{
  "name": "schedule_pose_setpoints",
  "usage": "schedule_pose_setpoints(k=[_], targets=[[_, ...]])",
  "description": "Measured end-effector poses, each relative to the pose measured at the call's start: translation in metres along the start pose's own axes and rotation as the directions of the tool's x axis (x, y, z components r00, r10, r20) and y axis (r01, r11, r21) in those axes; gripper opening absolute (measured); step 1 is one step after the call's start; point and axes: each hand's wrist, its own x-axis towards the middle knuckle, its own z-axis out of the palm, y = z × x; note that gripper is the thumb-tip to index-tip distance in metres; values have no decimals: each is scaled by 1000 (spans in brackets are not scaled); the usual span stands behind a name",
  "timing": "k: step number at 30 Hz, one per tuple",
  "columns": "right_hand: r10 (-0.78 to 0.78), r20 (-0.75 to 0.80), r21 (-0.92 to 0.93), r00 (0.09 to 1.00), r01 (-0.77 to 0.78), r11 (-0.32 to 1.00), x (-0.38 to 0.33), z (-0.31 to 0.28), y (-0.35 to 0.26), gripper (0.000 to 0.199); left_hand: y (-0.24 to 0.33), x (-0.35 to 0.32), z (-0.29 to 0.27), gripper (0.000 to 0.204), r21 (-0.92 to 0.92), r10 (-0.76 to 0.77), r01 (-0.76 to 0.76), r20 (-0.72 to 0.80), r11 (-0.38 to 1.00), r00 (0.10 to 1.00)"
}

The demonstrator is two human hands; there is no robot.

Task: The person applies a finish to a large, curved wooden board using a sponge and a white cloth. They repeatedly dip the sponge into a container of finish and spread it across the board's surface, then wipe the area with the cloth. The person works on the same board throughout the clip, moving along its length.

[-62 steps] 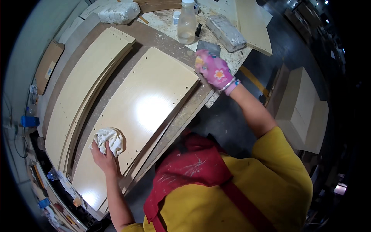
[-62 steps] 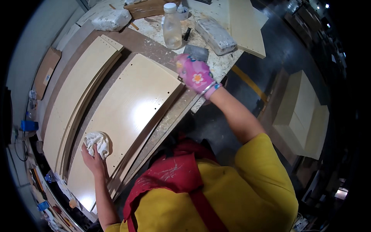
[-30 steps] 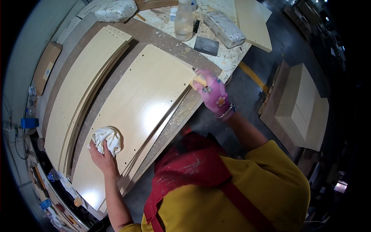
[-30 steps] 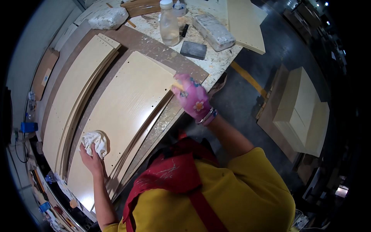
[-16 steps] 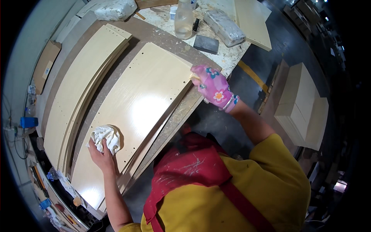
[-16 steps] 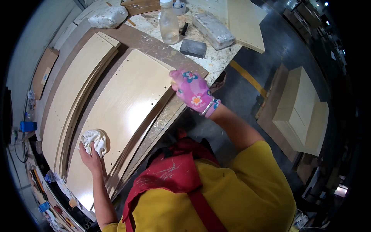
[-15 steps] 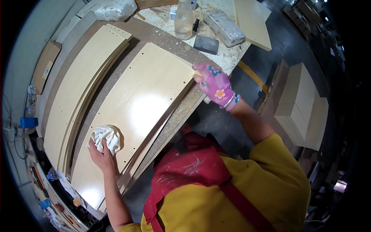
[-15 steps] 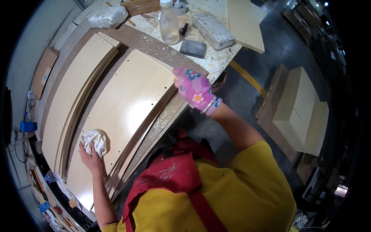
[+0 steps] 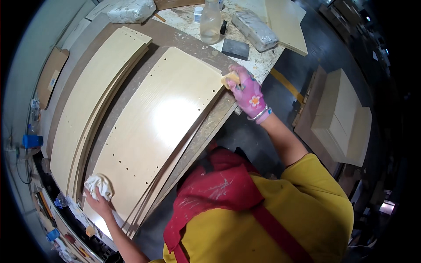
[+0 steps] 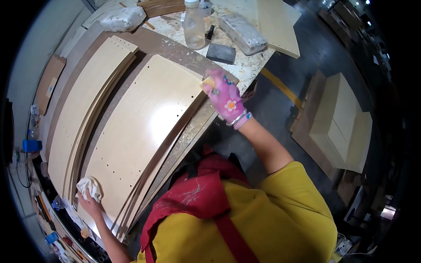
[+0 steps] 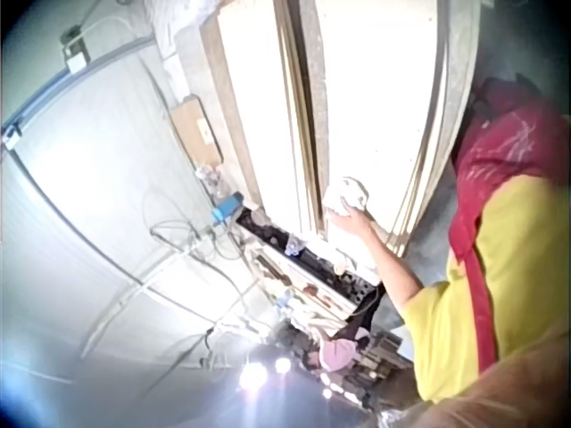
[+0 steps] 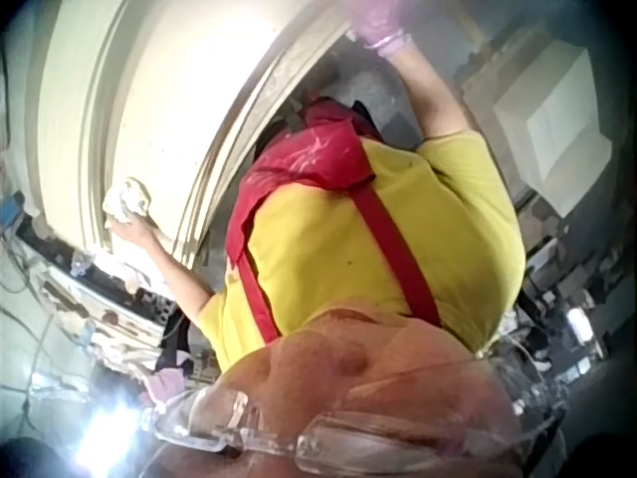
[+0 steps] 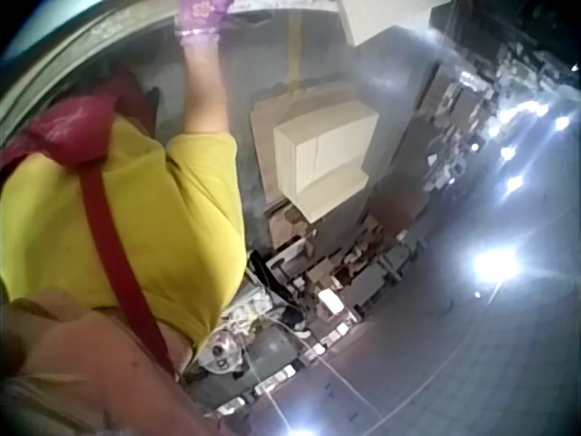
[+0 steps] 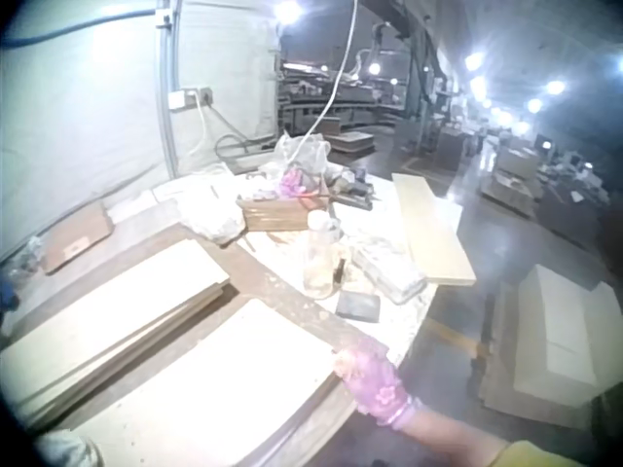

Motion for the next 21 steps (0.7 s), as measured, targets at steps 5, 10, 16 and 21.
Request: schedule_pose_setpoints(k=[5,10,16,21], targets=[[-130,198,25,972,127,992,-35,14,-30,34,-15,-1,3,56,-192,-97,104,46,976,994],[61,-168,87,984,-47,995,-4,-5,-7,34,-22,8,1,55,-165,-84,94,62,982,994],[-100,98,-1,990,101,995,-46,26,-31,39,-22,6,6,53,-180,-74,76,22,981,997],[241,131,265,962,-268,926,-35,-2,-39,37,13,-22,-9,51,-197,-106,105,4,975,994]])
